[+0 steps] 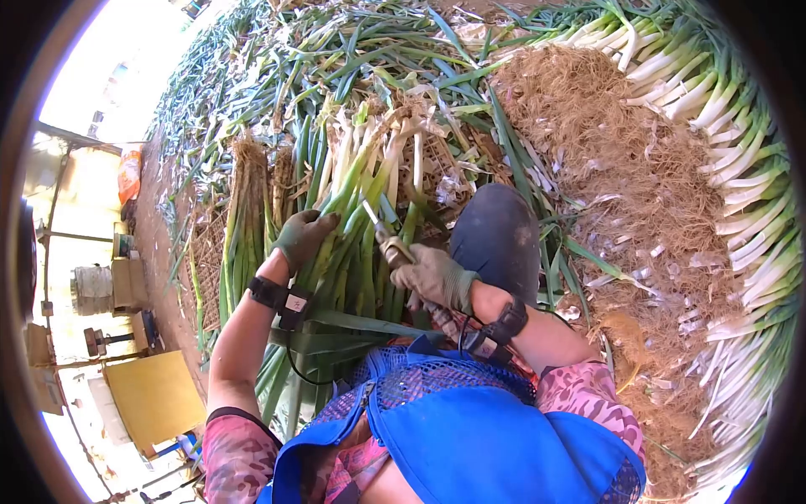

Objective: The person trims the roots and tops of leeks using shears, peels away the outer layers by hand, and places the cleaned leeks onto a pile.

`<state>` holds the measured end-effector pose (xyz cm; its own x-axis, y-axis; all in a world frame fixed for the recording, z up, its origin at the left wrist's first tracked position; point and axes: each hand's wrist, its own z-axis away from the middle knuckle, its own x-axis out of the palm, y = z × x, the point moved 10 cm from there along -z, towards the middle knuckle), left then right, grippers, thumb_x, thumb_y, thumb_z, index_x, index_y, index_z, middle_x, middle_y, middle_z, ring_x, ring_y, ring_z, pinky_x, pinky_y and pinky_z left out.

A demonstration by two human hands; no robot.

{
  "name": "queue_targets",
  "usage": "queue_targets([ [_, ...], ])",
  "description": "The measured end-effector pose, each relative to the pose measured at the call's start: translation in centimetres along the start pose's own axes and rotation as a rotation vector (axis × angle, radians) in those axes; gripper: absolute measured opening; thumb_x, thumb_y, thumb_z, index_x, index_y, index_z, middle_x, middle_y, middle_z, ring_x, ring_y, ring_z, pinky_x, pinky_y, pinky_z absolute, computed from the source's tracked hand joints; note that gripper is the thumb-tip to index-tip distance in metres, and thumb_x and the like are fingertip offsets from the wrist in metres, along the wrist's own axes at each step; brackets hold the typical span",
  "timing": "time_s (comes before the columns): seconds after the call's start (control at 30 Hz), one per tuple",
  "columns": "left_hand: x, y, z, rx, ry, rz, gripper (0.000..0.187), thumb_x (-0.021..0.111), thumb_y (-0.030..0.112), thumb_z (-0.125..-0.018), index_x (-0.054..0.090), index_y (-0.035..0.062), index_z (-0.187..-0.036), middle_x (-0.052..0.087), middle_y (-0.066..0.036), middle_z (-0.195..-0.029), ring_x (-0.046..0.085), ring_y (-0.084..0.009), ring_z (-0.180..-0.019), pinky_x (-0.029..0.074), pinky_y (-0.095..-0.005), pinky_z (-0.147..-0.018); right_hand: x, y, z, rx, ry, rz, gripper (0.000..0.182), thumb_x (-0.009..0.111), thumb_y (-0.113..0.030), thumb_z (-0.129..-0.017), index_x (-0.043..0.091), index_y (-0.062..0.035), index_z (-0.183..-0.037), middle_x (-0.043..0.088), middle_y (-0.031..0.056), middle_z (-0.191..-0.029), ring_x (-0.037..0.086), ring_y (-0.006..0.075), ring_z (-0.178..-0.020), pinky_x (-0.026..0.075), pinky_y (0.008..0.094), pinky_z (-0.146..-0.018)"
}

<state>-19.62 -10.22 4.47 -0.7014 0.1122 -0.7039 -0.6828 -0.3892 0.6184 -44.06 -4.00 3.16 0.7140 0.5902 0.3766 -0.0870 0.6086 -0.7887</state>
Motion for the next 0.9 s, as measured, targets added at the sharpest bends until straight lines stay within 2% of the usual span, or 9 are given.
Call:
queue_targets([
  [0.03, 0.6, -0.5, -0.2, -0.041, -0.044, 0.054, 0.067, 0.067, 0.048, -0.085, 0.061, -0.0132, -0.111, 0.069, -0.013, -0.094, 0.062, -0.0163, -0.087, 0.049, -0.0302, -0.078, -0.3, -0.1, -0.2, -0.014, 0.017, -0.028, 0.032, 0.06, -0.015, -0.085, 0.051, -0.0018, -0.113, 0.059, 0.0054, -0.085, 0.06, 0.0146, -0.056, 0.054, 0.0274, -0.048],
  [0.27, 1.6, -1.0, 0.2, 0.015, -0.061, 0.141, 0.064, 0.06, 0.053, -0.088, 0.067, -0.0085, -0.105, 0.069, -0.012, -0.083, 0.063, -0.0176, -0.078, 0.049, -0.0324, -0.074, -1.9, -1.3, -4.8, -0.081, 0.097, 0.036, 0.019, 0.054, -0.02, -0.092, 0.056, -0.0037, -0.102, 0.063, 0.0064, -0.083, 0.061, 0.0155, -0.052, 0.052, 0.0271, -0.047],
  [0.37, 1.3, 2.1, 2.1, 0.035, -0.009, -0.047, 0.054, 0.058, 0.05, -0.088, 0.068, -0.0014, -0.101, 0.07, -0.021, -0.087, 0.067, -0.0337, -0.082, 0.05, -0.0404, -0.077, -4.9, -2.9, -8.7, -0.085, 0.209, 0.105, 0.023, 0.052, -0.025, -0.094, 0.057, -0.0029, -0.099, 0.065, 0.0092, -0.082, 0.063, 0.0187, -0.052, 0.052, 0.0291, -0.045],
  [0.5, 2.2, 4.3, 4.0, 0.004, -0.017, -0.117, 0.048, 0.059, 0.046, -0.089, 0.064, -0.0015, -0.093, 0.067, -0.022, -0.08, 0.066, -0.0346, -0.079, 0.049, -0.0425, -0.073, -6.2, -3.3, -9.8, -0.103, 0.19, 0.107, 0.029, 0.049, -0.028, -0.095, 0.058, -0.0008, -0.1, 0.066, 0.0115, -0.08, 0.064, 0.0214, -0.051, 0.052, 0.0317, -0.043],
  [0.57, 3.2, 3.6, 4.0, -0.007, -0.006, -0.181, 0.047, 0.058, 0.046, -0.089, 0.063, -0.0004, -0.096, 0.068, -0.023, -0.087, 0.066, -0.0376, -0.086, 0.05, -0.0442, -0.079, -4.0, -4.1, -6.1, -0.224, 0.112, 0.266, 0.027, 0.049, -0.025, -0.094, 0.057, -0.0003, -0.102, 0.065, 0.0121, -0.084, 0.064, 0.0221, -0.053, 0.052, 0.0327, -0.043],
  [0.67, 4.9, 3.7, 4.0, -0.02, -0.048, -0.295, 0.047, 0.057, 0.046, -0.089, 0.061, 0.0012, -0.102, 0.068, -0.024, -0.1, 0.065, -0.0398, -0.095, 0.05, -0.0467, -0.085, -2.0, -1.1, -3.7, -0.104, 0.176, -0.008, 0.019, 0.049, -0.019, -0.093, 0.055, -0.0013, -0.098, 0.062, 0.0103, -0.079, 0.062, 0.0199, -0.053, 0.052, 0.031, -0.044],
  [0.83, 7.2, 6.5, 5.7, 0.134, -0.043, -0.576, 0.047, 0.06, 0.047, -0.086, 0.063, 0.0032, -0.103, 0.063, -0.019, -0.106, 0.064, -0.0367, -0.097, 0.05, -0.0465, -0.085, -7.0, -3.4, -10.3, -0.254, 0.137, 0.25, 0.018, 0.048, -0.016, -0.095, 0.057, -0.0013, -0.091, 0.061, 0.0109, -0.078, 0.063, 0.0195, -0.057, 0.053, 0.0313, -0.046],
  [0.87, 7.4, 7.0, 6.0, 0.168, -0.035, -0.639, 0.046, 0.061, 0.047, -0.086, 0.063, 0.0036, -0.103, 0.063, -0.018, -0.106, 0.064, -0.0358, -0.097, 0.05, -0.046, -0.085, -8.5, -4.4, -12.4, -0.449, 0.111, 0.46, 0.021, 0.048, -0.02, -0.096, 0.058, -0.0016, -0.091, 0.064, 0.0115, -0.077, 0.063, 0.0211, -0.055, 0.052, 0.0318, -0.045],
  [0.9, 7.3, 7.1, 6.1, 0.17, -0.031, -0.655, 0.047, 0.061, 0.048, -0.086, 0.064, 0.0042, -0.102, 0.063, -0.017, -0.107, 0.063, -0.0351, -0.099, 0.049, -0.0454, -0.086, -11.5, -3.5, -14.7, -0.2, 0.228, 0.255, 0.022, 0.046, -0.02, -0.097, 0.058, -0.0025, -0.091, 0.064, 0.0111, -0.078, 0.064, 0.0211, -0.056, 0.052, 0.0325, -0.044],
])
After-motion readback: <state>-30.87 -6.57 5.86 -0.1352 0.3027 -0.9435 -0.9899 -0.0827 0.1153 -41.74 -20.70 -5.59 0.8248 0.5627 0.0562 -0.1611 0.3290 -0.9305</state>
